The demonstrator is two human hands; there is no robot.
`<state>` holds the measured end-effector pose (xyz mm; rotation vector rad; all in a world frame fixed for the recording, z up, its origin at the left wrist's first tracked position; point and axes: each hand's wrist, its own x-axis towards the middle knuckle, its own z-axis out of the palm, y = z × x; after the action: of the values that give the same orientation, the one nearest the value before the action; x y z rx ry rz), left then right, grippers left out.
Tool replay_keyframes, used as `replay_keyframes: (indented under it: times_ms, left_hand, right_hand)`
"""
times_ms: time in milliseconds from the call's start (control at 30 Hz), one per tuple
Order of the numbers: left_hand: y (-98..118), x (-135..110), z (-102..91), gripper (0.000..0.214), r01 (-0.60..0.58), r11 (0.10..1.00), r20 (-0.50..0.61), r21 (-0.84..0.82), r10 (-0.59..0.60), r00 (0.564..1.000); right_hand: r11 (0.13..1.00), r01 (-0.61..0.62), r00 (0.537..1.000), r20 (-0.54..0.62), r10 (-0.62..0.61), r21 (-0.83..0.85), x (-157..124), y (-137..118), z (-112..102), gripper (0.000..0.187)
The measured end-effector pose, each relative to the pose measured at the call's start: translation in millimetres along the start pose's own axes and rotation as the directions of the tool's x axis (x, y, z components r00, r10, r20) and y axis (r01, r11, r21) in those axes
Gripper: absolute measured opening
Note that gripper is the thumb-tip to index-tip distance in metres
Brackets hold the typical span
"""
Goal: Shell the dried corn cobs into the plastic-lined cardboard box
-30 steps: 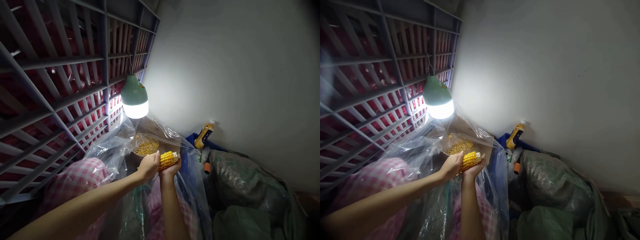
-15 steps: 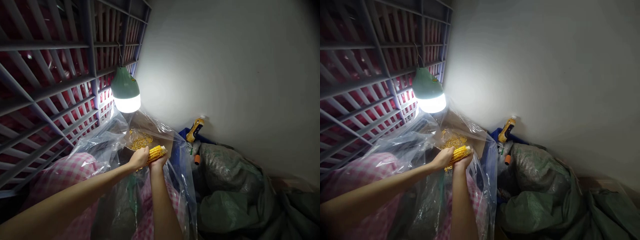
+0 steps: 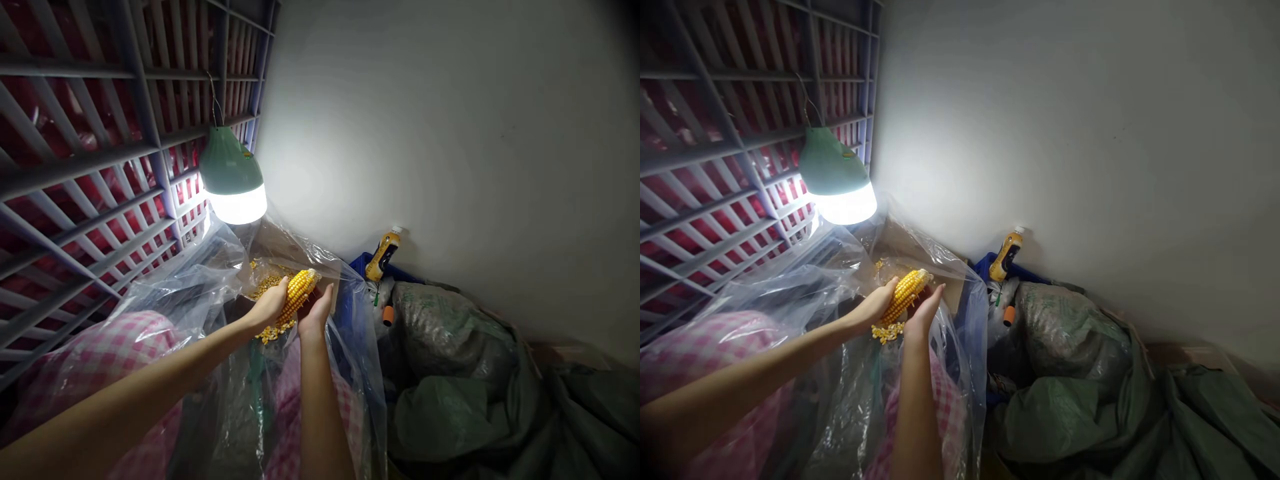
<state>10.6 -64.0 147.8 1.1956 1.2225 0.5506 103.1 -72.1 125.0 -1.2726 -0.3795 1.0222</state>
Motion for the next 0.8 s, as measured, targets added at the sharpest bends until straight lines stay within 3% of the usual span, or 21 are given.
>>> replay_keyframes:
  times_ms: [100,200,333,633,800]
  left_hand:
    - [-1.9,-2.0,1.2,0.063,-0.085,0.992,-0.035,0.094,0.088,0.995]
    - [-9.1,-1.7,4.6,0.057,-0.093,0.995,-0.082,0.026,0.094,0.992]
    - [-18.3,1.3,7.6,0.050,-0.059,0.993,-0.150,-0.098,0.044,0.988]
    - [-17.0,0.7,5.1,0.038,0.027,0.988,-0.186,-0.155,-0.056,0.981]
    - [-18.6,2.1,6.5,0.038,0.072,0.960,-0.109,-0.269,-0.104,0.989]
  right_hand:
    - [0.992,0.025,0.982,-0.182,-0.048,-0.124,-7.2,-1.7,7.8,0.053]
    - [0.967,0.094,0.951,-0.267,-0.158,-0.236,-16.7,-5.7,16.1,0.050]
    - [0.912,0.149,0.934,-0.250,-0.257,-0.383,-25.0,-8.9,21.2,0.051]
    - [0.920,0.257,0.925,-0.202,-0.323,-0.295,-17.8,2.8,18.8,0.048]
    - [0.916,0.297,0.922,-0.167,-0.348,-0.268,-18.2,-1.0,16.9,0.049]
